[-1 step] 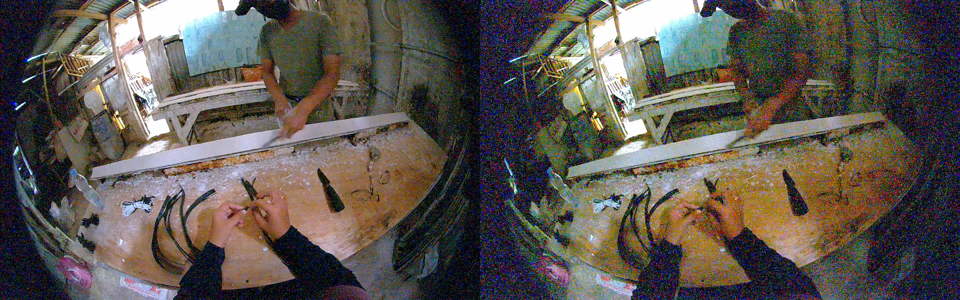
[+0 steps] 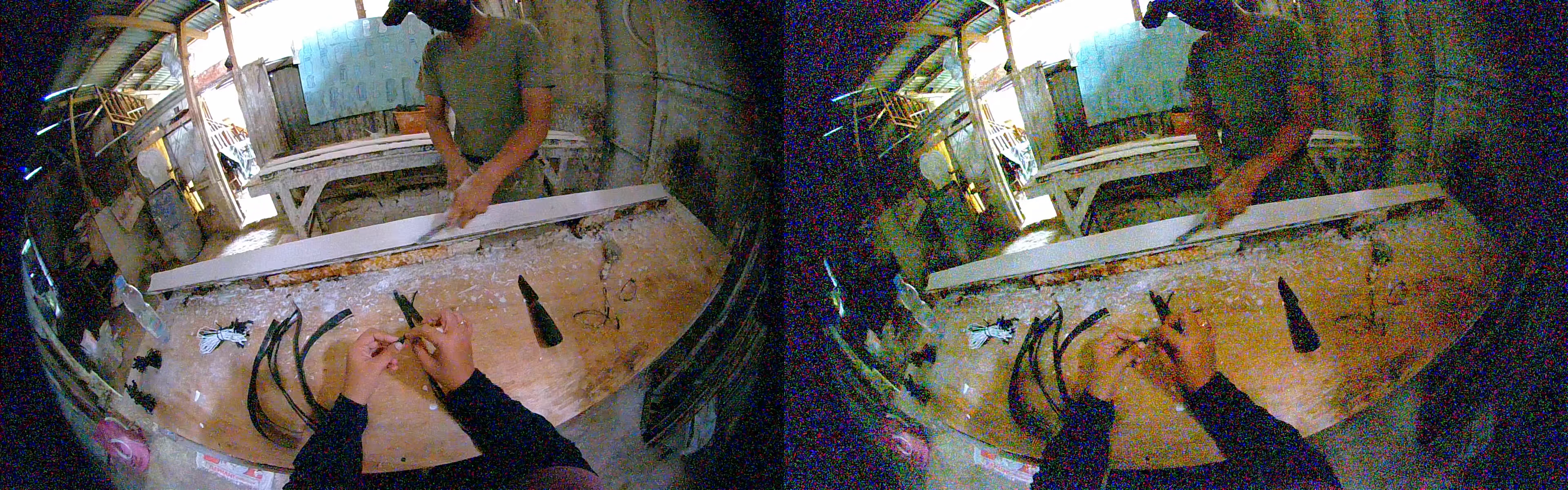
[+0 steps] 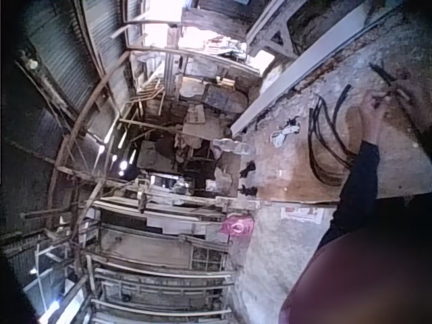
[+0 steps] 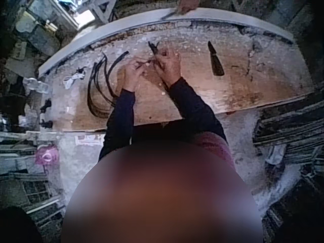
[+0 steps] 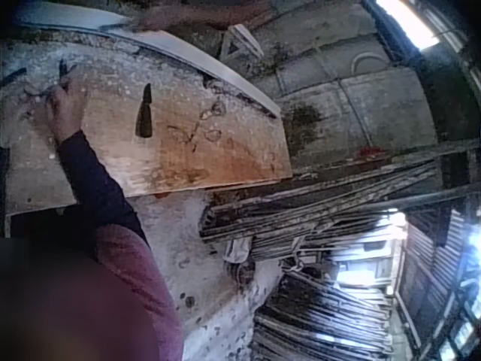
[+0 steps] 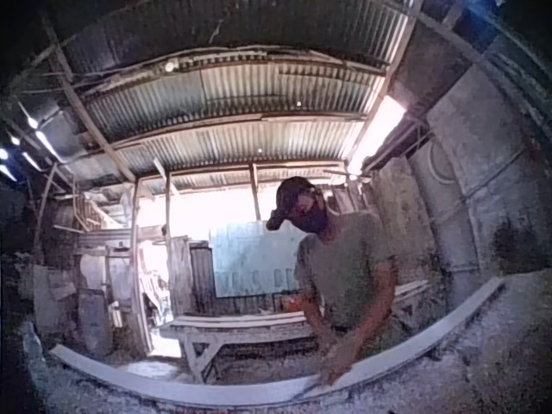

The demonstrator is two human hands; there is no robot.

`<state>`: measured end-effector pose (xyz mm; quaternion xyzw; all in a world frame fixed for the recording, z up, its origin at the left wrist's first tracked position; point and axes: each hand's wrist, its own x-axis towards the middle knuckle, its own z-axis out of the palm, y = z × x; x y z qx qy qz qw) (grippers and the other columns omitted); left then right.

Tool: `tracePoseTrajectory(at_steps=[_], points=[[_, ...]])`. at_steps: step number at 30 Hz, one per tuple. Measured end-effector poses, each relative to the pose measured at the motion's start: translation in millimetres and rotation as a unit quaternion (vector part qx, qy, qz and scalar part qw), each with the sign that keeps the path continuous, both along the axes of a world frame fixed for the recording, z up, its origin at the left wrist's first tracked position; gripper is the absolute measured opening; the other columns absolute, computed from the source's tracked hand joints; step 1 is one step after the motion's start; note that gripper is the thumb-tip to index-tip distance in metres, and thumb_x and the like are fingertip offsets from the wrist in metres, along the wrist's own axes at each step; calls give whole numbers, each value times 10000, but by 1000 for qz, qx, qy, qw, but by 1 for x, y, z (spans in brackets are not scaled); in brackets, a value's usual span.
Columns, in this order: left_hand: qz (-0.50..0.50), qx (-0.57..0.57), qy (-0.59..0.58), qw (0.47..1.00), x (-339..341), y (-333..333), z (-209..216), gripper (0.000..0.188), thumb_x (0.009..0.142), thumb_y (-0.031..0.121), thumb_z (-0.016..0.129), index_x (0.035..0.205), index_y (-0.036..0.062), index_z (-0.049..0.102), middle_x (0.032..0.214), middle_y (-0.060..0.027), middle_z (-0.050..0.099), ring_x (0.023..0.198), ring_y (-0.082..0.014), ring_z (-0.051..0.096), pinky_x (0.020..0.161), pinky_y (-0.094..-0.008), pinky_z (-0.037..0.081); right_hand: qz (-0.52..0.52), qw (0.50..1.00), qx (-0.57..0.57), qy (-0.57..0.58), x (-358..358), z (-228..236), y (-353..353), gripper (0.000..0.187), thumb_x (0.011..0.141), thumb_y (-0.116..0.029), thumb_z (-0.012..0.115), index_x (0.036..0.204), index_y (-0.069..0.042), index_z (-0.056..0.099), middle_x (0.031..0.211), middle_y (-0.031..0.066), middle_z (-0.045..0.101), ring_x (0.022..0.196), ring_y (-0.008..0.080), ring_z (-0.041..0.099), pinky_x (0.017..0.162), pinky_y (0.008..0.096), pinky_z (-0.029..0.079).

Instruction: The person ties black cords into loops by hand on a wooden workbench. A coworker in the background sands a long wooden plank. The person repeatedly picks up cords, forms loops, and secures them with knots.

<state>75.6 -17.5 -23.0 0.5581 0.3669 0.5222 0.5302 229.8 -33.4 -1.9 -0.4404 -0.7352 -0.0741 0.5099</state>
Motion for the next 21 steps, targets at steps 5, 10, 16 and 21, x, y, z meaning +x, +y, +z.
tracePoseTrajectory(at_steps=[5,10,16,21], points=[[26,33,-4,999,3,2,-4,75,747,43,579,796,32,523,771,-42,567,611,-91,529,507,-209,447,116,968,-155,158,-4,-7,1,111,673,-86,626,775,-64,590,704,71,551,686,192,542,664,269,414],[32,51,0,998,5,-1,-3,67,746,34,575,798,24,534,768,-50,585,652,-97,549,522,-210,448,189,909,-236,287,-6,-14,5,96,705,-70,617,782,-24,582,786,37,592,732,119,551,703,242,421],[68,66,45,994,8,-3,-6,78,729,10,584,799,25,552,760,-61,598,636,-93,544,522,-212,441,204,876,-283,334,-4,-16,5,136,713,-63,610,836,-11,588,783,43,602,763,115,555,727,240,421],[65,103,47,991,10,3,-16,177,715,-1,592,876,36,529,761,-43,579,627,-100,538,508,-203,433,185,908,-232,296,-6,-17,4,116,723,-29,577,836,-6,583,785,45,598,759,113,556,718,243,428]])
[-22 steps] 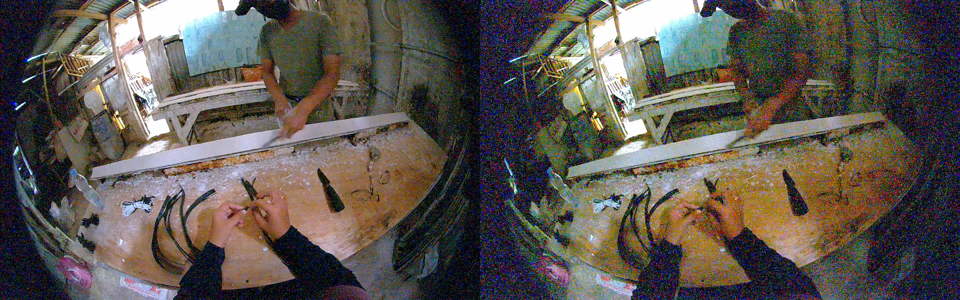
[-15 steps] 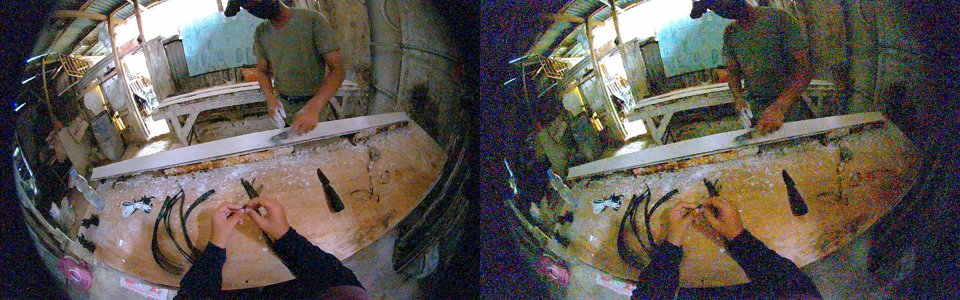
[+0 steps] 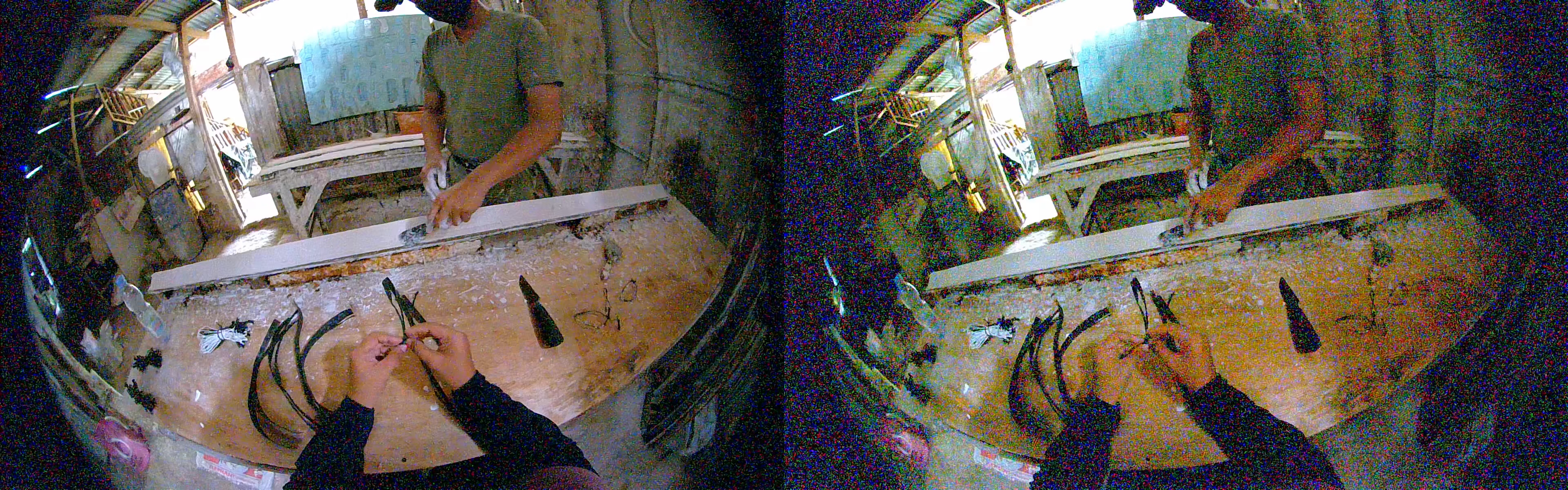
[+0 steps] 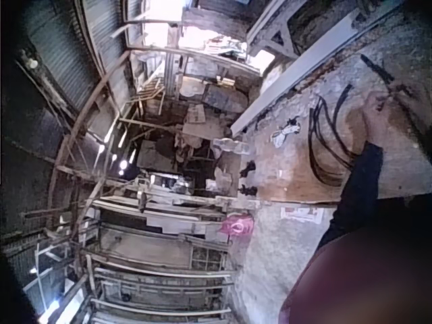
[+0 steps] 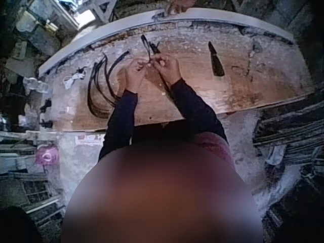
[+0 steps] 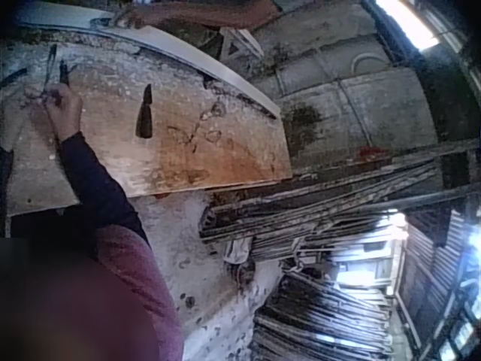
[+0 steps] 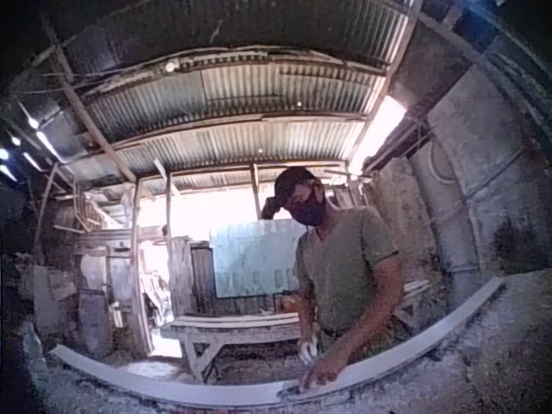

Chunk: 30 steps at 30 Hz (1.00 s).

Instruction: The person ties black cords into loops by hand on a wooden workbench. A coworker in the background sands a long wooden plank. The person repeatedly picks up cords, forms loops, and secures them with knots.

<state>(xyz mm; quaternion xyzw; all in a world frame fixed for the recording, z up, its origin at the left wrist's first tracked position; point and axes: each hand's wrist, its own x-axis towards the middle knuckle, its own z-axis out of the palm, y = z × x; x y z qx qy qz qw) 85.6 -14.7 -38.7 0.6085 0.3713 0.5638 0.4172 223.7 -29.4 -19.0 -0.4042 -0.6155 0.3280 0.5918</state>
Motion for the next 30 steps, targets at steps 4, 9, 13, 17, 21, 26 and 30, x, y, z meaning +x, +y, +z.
tracePoseTrajectory(at_steps=[4,9,13,17,21,26,30], points=[[-55,-92,-117,987,3,-2,5,328,712,-24,576,1015,46,474,780,-31,559,625,-97,525,490,-193,425,22,999,-7,47,-1,0,-1,96,717,5,554,810,-17,556,760,32,572,728,105,542,697,235,426],[-101,-223,-197,949,3,-16,23,384,745,27,547,1108,68,430,841,-21,573,694,-78,520,529,-196,412,78,986,-30,143,-4,-1,1,99,746,-47,546,841,-49,519,792,36,553,763,112,522,694,249,433],[-124,-242,-231,934,5,-18,27,374,760,58,538,1118,91,432,879,-1,580,764,-72,523,563,-193,397,82,981,-33,173,-5,-4,4,162,727,22,522,877,-33,543,756,-7,538,717,79,512,676,211,409],[-112,-251,-256,927,4,-14,23,341,759,52,539,1086,99,454,885,1,576,774,-79,532,552,-195,395,86,989,-61,101,-3,-3,3,224,740,0,534,963,-26,546,772,-15,538,738,73,509,691,209,410],[-113,-253,-299,913,1,-13,18,306,757,56,546,1052,93,470,873,0,568,765,-92,535,551,-196,396,136,976,-94,142,-1,-1,1,260,742,-9,546,1001,-21,545,793,-16,544,748,69,507,705,210,411],[-109,-266,-325,901,-1,-10,15,303,757,60,551,1048,87,471,847,1,561,727,-96,527,558,-199,400,158,967,-123,157,0,-1,2,242,741,-1,539,983,-13,555,812,4,563,756,83,518,717,219,413],[-152,-250,-328,898,-4,-10,13,298,769,85,554,1055,83,471,844,-2,558,733,-92,519,562,-202,404,189,960,-112,175,2,-3,5,180,741,-5,535,918,-16,565,810,28,576,765,107,534,727,237,418]])
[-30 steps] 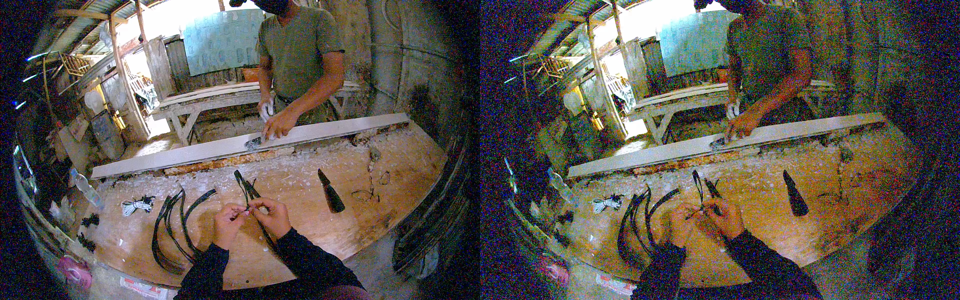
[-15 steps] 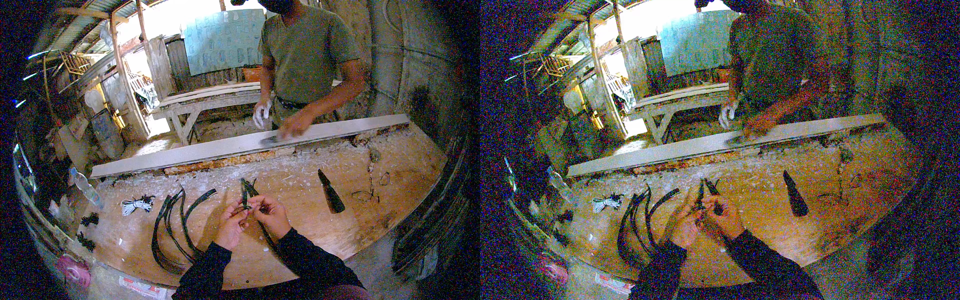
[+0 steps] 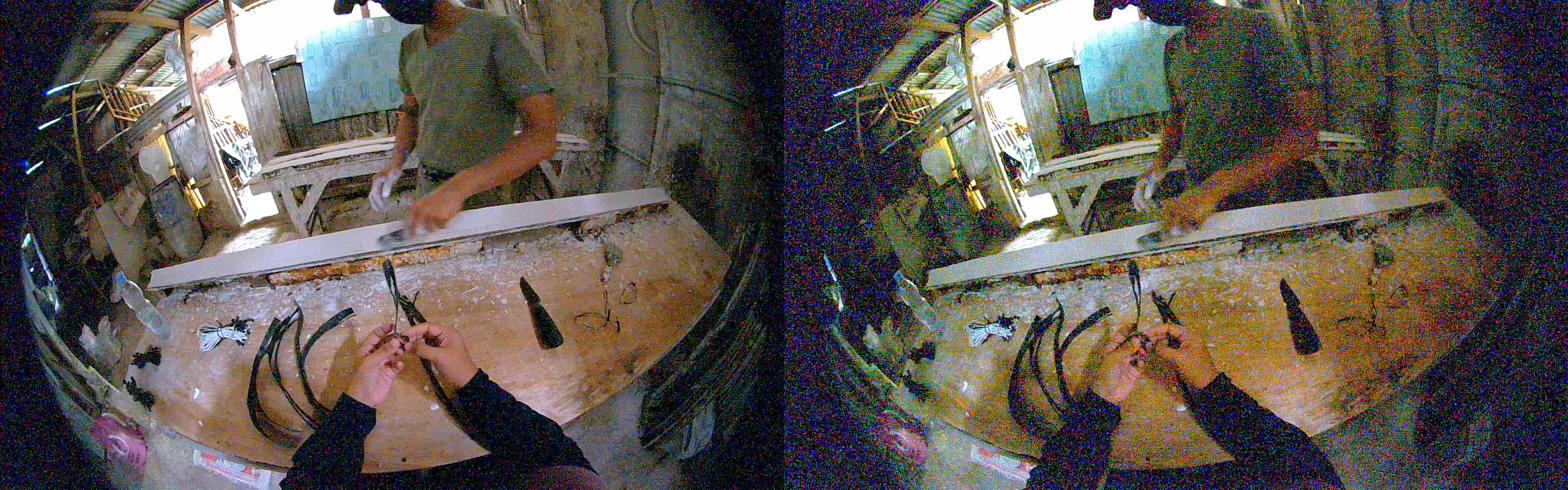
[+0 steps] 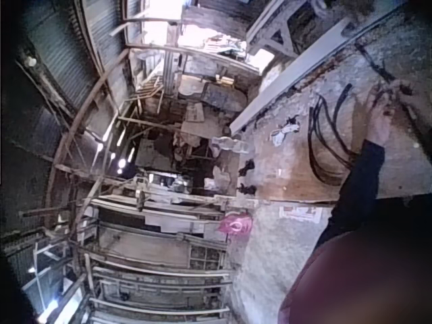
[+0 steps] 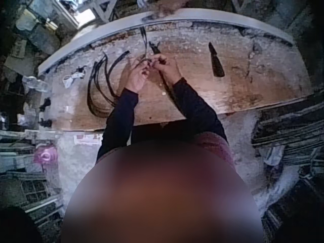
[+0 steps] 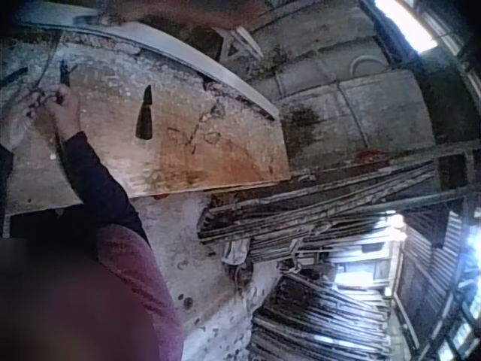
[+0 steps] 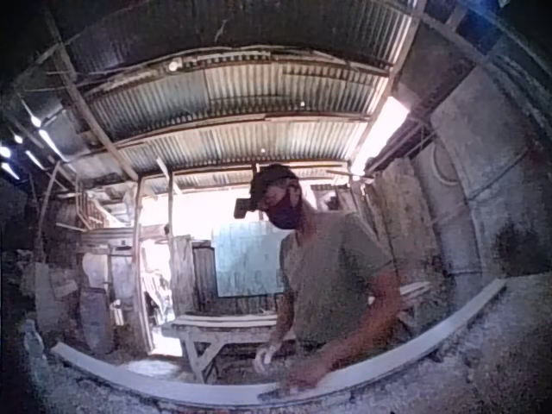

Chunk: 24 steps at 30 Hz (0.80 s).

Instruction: The person ties black cords into loops by hand on a wooden workbench. A coworker in the background sands a long wooden plank. The person repeatedly picks up cords, forms loops, and secures them with knots.

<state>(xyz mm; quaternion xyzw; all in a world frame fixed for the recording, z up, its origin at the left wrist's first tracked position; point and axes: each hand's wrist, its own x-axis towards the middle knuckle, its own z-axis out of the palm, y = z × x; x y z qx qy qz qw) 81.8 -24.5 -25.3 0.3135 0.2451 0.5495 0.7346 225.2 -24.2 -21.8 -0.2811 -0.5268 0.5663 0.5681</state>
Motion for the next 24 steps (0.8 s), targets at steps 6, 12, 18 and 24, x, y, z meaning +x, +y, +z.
tracePoseTrajectory(at_steps=[6,12,18,24], points=[[-19,6,13,1000,0,0,1,270,781,125,555,1034,61,486,841,-13,561,720,-96,519,566,-204,408,28,996,-37,70,2,-1,-2,111,725,4,538,831,-26,556,797,40,579,745,121,546,718,246,425],[-33,32,51,998,-3,-1,5,188,789,151,548,953,64,519,844,-12,572,754,-93,522,577,-204,408,-10,999,-32,17,2,-1,2,107,712,7,549,813,-27,556,778,42,583,730,117,548,701,237,423],[0,50,36,998,-1,-2,8,104,793,140,540,886,94,531,844,-1,571,763,-87,519,603,-212,409,-10,996,-64,66,0,2,-2,77,726,-35,576,801,-29,559,773,44,591,711,122,556,696,236,428],[0,95,111,989,-2,-3,8,83,792,101,527,873,79,534,824,-12,573,731,-95,521,568,-225,419,25,982,-123,140,-2,8,-5,40,748,-54,566,781,-45,547,767,45,589,705,130,555,676,238,432]])
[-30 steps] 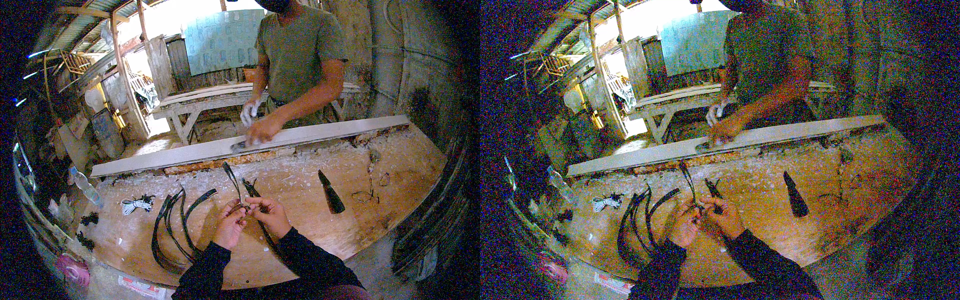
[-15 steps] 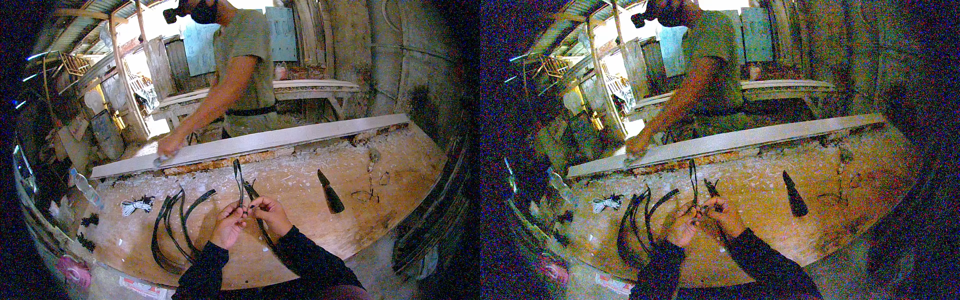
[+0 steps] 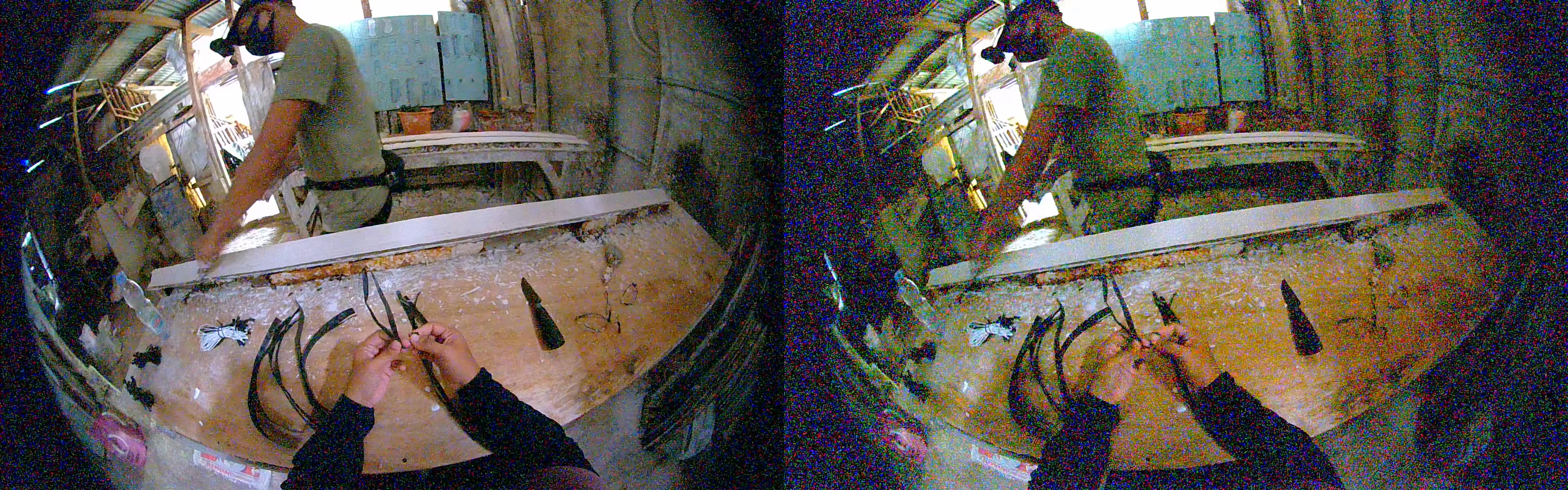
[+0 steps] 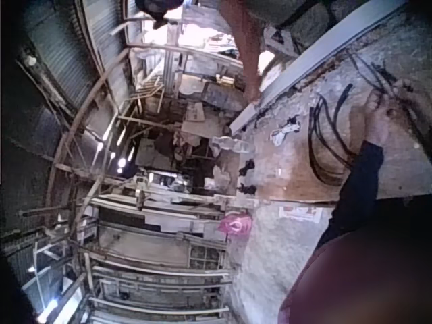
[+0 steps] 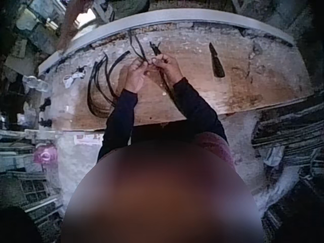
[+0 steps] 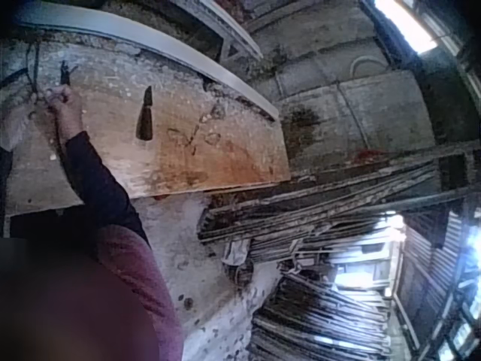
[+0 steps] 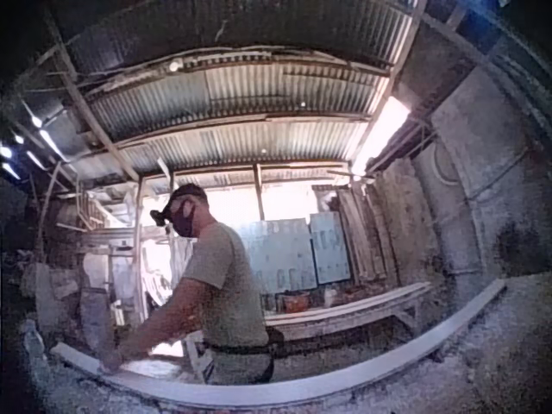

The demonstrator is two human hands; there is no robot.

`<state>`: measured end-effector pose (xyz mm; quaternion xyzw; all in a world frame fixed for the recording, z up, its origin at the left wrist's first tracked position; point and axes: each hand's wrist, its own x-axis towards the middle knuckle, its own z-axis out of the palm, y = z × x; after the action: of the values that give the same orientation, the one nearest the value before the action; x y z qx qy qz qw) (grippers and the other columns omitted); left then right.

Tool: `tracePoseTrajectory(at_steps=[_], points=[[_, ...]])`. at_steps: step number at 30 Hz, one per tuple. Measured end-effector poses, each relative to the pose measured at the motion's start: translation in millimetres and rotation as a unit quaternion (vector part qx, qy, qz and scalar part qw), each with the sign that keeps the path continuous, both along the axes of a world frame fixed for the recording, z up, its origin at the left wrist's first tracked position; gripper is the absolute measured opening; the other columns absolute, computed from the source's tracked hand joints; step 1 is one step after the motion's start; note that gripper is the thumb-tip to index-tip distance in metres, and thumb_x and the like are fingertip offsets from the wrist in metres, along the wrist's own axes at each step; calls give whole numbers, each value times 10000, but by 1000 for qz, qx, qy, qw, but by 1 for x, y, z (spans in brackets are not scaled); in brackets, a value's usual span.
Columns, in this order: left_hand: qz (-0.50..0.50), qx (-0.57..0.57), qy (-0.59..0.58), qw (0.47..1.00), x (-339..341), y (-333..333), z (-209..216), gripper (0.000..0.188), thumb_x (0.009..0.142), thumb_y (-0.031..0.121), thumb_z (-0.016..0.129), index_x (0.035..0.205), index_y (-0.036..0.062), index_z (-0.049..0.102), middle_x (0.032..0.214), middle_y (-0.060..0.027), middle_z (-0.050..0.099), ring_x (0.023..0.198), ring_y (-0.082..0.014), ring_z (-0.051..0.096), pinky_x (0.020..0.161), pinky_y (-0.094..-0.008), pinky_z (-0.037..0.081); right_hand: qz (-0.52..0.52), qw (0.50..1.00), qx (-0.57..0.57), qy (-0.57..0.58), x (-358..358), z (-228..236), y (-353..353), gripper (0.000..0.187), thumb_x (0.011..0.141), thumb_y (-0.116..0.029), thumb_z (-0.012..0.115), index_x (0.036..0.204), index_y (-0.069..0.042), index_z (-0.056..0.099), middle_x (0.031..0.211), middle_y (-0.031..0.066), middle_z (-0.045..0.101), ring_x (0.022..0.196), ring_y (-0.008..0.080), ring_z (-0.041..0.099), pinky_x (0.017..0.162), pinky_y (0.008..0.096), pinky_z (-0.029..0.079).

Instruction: The person ties black cords into loops by hand on a wooden workbench. A coworker in the background sands a long wooden plank. The person repeatedly picks up cords, forms loops, and secures them with knots.

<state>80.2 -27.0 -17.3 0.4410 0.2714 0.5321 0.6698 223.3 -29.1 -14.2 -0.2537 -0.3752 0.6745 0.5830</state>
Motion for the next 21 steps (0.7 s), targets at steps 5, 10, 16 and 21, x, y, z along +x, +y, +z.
tracePoseTrajectory(at_steps=[5,10,16,21], points=[[15,97,63,993,2,4,-8,82,786,68,523,867,61,533,838,-33,581,726,-102,529,512,-226,429,11,1000,-1,-28,3,-4,2,34,757,-56,549,786,-47,535,759,40,579,680,116,547,640,226,432],[63,196,102,973,3,2,-12,117,767,68,549,881,58,527,919,-45,568,694,-88,525,471,-201,418,9,995,-60,-82,5,-2,3,47,753,-70,557,783,-44,532,733,29,565,639,96,524,598,205,423],[100,204,188,956,0,3,-5,99,748,63,569,838,22,562,876,-35,508,635,-86,512,451,-195,415,37,995,-65,-66,6,0,0,67,761,-79,558,808,-35,540,719,28,558,620,97,521,584,202,422],[89,210,215,950,1,1,1,90,734,62,593,802,3,589,756,-32,502,627,-99,518,458,-198,430,35,998,-28,-42,6,1,2,59,767,-72,552,808,-35,533,722,32,562,633,106,533,602,217,435]])
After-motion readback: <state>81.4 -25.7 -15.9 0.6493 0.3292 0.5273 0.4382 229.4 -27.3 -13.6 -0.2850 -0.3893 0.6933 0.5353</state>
